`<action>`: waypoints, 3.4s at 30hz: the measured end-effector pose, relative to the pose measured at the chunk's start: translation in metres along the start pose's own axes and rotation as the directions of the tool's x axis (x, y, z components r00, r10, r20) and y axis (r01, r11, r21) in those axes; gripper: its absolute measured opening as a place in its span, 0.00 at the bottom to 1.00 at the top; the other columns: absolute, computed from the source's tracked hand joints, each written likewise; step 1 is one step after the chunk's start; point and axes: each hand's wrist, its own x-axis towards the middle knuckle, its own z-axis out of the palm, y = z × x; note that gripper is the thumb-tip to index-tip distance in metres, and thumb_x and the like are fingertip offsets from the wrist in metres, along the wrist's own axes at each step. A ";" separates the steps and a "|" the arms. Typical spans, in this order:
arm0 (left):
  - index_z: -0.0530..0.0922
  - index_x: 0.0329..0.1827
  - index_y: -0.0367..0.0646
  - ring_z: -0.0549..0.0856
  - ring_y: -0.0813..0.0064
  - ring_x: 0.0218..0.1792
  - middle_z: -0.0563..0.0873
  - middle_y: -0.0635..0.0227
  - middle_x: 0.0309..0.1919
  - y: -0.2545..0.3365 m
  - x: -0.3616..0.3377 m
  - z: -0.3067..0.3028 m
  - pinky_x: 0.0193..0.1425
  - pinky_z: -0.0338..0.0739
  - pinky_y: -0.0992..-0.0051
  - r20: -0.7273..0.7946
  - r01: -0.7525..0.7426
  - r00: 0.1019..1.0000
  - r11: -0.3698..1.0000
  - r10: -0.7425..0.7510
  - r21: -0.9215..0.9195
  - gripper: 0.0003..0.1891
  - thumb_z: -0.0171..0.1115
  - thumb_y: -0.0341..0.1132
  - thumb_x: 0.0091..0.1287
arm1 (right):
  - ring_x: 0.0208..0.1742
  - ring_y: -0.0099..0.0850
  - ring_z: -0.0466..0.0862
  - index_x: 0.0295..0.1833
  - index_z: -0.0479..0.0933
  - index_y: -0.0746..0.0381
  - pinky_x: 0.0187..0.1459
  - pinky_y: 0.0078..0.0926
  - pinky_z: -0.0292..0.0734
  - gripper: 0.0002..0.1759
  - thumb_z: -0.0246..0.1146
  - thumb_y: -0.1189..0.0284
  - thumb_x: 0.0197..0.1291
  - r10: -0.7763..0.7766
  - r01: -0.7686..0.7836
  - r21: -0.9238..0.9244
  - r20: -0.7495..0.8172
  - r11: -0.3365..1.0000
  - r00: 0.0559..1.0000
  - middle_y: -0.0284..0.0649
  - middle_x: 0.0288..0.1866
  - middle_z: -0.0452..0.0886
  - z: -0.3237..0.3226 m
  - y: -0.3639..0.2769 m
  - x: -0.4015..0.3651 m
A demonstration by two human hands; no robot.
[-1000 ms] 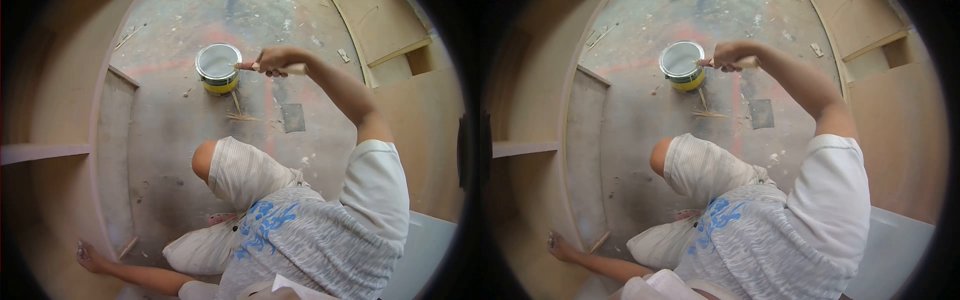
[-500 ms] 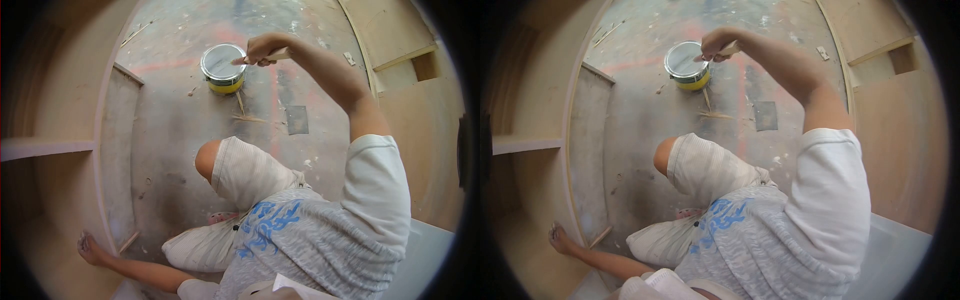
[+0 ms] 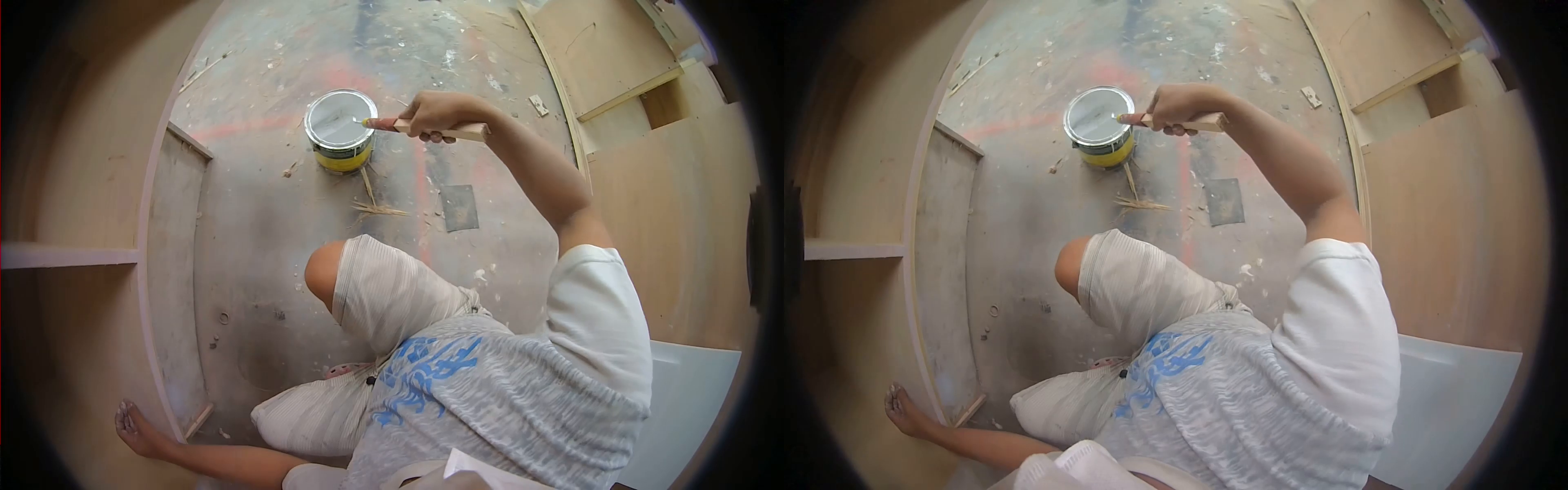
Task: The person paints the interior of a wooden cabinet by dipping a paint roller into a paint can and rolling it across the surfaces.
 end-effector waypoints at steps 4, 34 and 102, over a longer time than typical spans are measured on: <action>0.76 0.48 0.28 0.83 0.67 0.48 0.84 0.53 0.45 0.002 -0.006 -0.002 0.56 0.78 0.74 0.009 -0.051 0.999 0.999 0.051 -0.001 0.12 0.63 0.25 0.63 | 0.16 0.20 0.71 0.61 0.77 0.61 0.15 0.22 0.66 0.27 0.59 0.74 0.53 -0.011 0.009 -0.017 -0.103 1.000 0.995 0.32 0.21 0.74 -0.002 -0.015 -0.033; 0.72 0.59 0.29 0.81 0.59 0.54 0.81 0.49 0.54 -0.013 0.001 0.011 0.61 0.73 0.68 0.094 -0.023 0.995 0.916 -0.016 0.399 0.27 0.64 0.41 0.65 | 0.41 0.45 0.82 0.53 0.74 0.66 0.45 0.40 0.76 0.22 0.56 0.59 0.63 -0.311 0.260 -0.186 -0.336 0.947 0.889 0.53 0.39 0.82 0.084 0.072 -0.006; 0.77 0.51 0.37 0.76 0.50 0.57 0.79 0.51 0.53 0.006 -0.084 -0.044 0.63 0.68 0.54 0.228 -0.376 0.925 0.819 0.304 0.433 0.23 0.66 0.44 0.58 | 0.31 0.36 0.82 0.63 0.72 0.59 0.34 0.37 0.79 0.24 0.51 0.70 0.61 -0.979 0.937 0.319 -0.092 0.143 0.180 0.46 0.31 0.79 0.367 -0.684 -0.094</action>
